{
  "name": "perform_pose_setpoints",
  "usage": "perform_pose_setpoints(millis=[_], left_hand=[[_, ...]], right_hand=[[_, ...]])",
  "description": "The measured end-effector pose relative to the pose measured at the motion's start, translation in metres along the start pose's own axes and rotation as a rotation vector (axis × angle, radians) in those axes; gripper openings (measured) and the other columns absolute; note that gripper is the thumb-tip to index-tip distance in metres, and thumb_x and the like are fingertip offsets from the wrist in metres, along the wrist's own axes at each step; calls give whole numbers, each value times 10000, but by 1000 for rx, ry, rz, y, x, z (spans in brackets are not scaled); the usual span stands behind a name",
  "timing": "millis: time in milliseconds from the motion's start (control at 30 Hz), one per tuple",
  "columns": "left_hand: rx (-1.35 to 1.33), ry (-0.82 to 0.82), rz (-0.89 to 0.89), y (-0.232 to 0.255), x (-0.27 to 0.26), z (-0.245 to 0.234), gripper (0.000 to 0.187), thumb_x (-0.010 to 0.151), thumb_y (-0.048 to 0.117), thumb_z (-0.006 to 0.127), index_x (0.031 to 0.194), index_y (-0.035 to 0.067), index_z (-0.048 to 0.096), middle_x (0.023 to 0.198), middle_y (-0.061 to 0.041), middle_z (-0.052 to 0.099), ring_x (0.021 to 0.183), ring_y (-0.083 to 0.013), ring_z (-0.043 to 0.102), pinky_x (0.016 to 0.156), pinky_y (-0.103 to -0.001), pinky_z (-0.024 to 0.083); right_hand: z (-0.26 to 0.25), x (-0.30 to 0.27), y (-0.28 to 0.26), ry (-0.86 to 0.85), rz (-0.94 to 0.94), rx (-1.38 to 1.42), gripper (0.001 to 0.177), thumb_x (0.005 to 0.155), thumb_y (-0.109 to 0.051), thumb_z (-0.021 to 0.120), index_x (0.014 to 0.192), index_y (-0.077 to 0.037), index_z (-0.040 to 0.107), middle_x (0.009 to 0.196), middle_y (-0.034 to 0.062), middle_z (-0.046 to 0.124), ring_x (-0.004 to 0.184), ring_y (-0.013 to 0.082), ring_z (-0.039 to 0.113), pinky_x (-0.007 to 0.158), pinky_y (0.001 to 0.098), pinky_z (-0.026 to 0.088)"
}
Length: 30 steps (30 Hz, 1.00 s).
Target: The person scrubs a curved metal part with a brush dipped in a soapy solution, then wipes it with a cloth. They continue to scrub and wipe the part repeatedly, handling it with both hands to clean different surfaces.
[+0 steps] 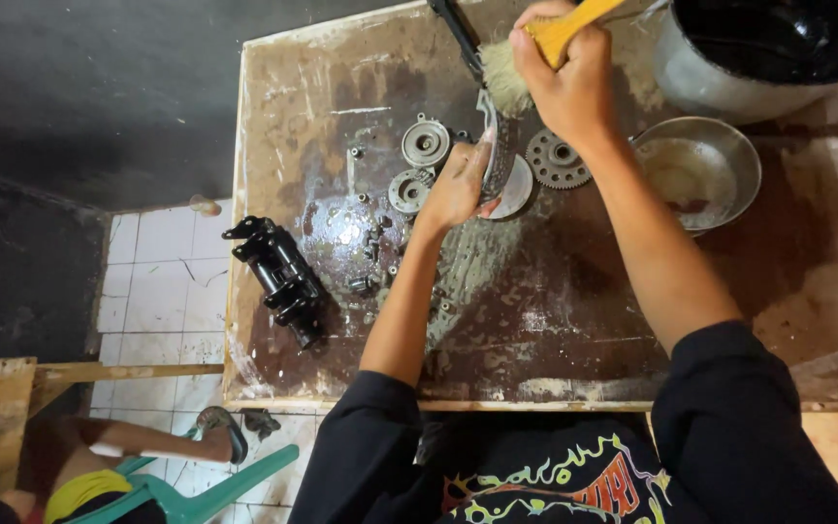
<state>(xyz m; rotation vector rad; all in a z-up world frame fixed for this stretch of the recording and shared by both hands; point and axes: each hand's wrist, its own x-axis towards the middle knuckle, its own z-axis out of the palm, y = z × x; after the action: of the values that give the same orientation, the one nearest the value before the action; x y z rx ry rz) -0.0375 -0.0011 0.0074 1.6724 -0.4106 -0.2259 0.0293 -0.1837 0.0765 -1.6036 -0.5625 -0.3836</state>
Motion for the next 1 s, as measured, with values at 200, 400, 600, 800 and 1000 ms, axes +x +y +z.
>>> perform_pose_setpoints(millis=[200,400,600,800,1000], left_hand=[[-174,335,-75,-15,15,-11,746,1095,534,175,781,-1,589,500,-61,549,359,-134,477,333,-292,389],[-119,205,-33,-29,16,-16,694,1057,529,256,855,-11,642,552,-100,639,421,-165,601,385,-293,472],[-119,134,-97,-27,11,-8,752,1117,548,303,777,-39,625,532,-124,615,376,-178,547,365,-291,412],[-193,454,-91,-51,20,-14,472,1080,510,383,1121,81,576,720,-56,607,490,-122,557,393,-289,438],[-180,137,-148,3,5,-4,614,1093,491,287,917,-18,582,570,-99,613,419,-178,557,369,-311,417]], right_hand=[[18,-56,9,-174,-741,-349,120,1030,-19,727,1089,-26,623,967,67,644,803,201,633,662,337,557],[20,-43,-8,-194,-530,-148,90,1015,-20,691,1074,-34,625,974,67,638,820,196,633,696,365,543],[19,-11,1,-7,-387,-244,66,1094,-51,704,1101,-29,642,890,61,637,782,214,630,663,344,513],[26,-57,-26,-237,-659,-294,102,993,-89,709,1033,-48,624,893,86,630,791,251,651,702,373,545],[17,-15,35,22,-67,-73,110,1066,-136,660,1039,-30,645,823,13,635,713,135,596,640,307,476]])
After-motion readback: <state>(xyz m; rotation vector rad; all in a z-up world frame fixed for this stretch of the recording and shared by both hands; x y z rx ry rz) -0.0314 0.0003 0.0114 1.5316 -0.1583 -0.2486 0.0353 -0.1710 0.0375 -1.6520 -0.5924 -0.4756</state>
